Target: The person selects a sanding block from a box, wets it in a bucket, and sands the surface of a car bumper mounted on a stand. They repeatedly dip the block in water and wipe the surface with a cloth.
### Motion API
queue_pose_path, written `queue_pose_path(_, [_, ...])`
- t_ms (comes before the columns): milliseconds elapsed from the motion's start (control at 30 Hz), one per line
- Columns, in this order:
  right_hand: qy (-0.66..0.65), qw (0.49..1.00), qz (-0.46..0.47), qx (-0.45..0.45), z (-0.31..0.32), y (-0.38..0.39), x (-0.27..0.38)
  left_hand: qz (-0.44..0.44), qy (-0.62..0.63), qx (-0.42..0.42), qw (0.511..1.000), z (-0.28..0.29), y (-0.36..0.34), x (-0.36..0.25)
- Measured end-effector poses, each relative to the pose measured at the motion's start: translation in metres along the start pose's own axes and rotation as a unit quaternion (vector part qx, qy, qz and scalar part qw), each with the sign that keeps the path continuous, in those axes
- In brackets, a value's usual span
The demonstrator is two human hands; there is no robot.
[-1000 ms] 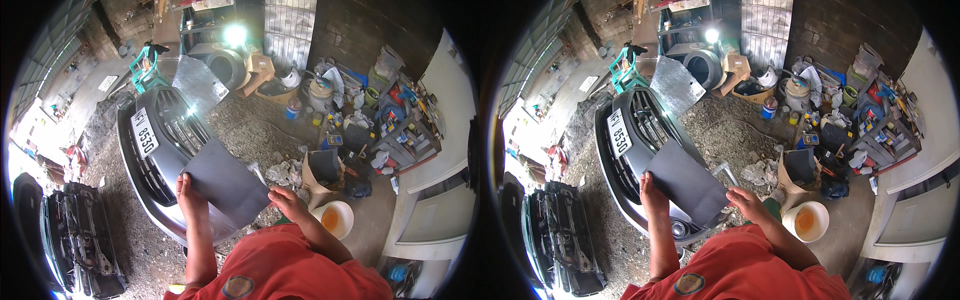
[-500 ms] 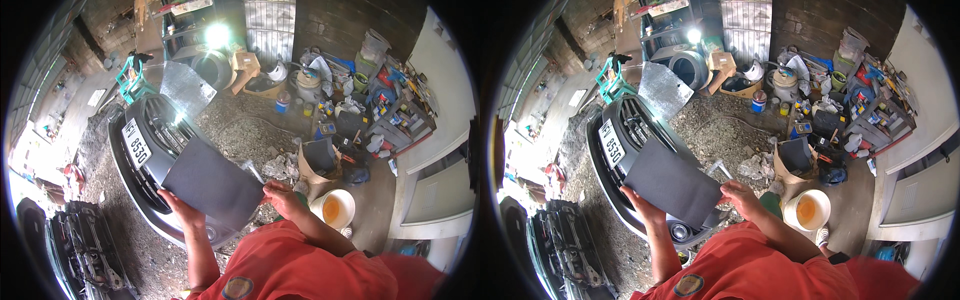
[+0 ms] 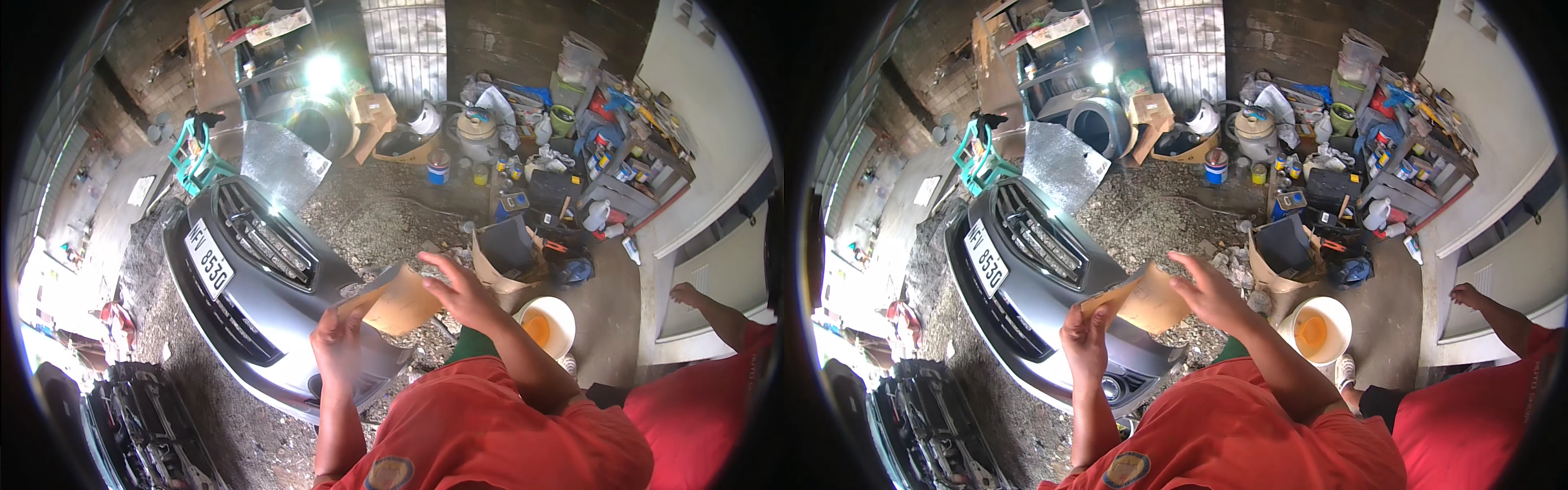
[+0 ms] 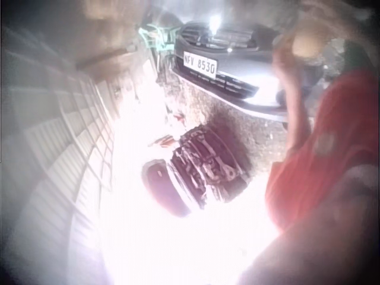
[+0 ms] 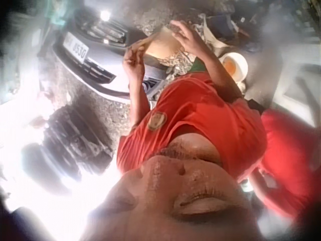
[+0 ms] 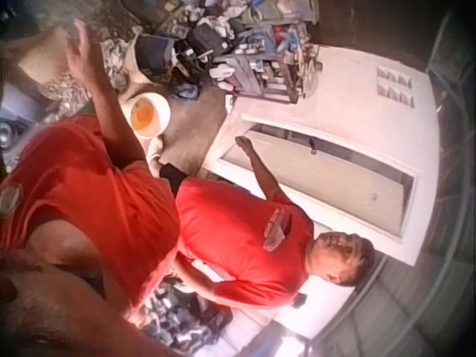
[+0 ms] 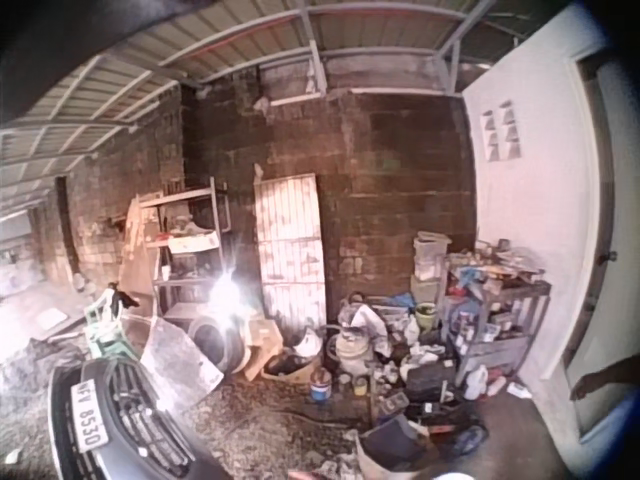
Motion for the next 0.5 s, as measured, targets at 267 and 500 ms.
queue_pose_path(267, [0.144, 0.976, 0.118, -0.114, 0.010, 0.006, 0.029, 0.016, -0.020, 0.041, 0.999, -0.029, 0.019, -0.009])
queue_pose_path(500, [0.270, 0.951, 0.124, -0.081, -0.002, 0.013, 0.030, -0.201, -0.239, -0.081, 0.946, -0.030, 0.020, -0.027])
Point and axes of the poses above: each hand's wrist, its own y-axis away from the middle knuckle, its own z-axis out of the back of the hand, x = y × z, the point moved 9 cm from there along -y, towards the middle knuckle, and after that the axes turned 1 degree about x, right-handed, at the moved point
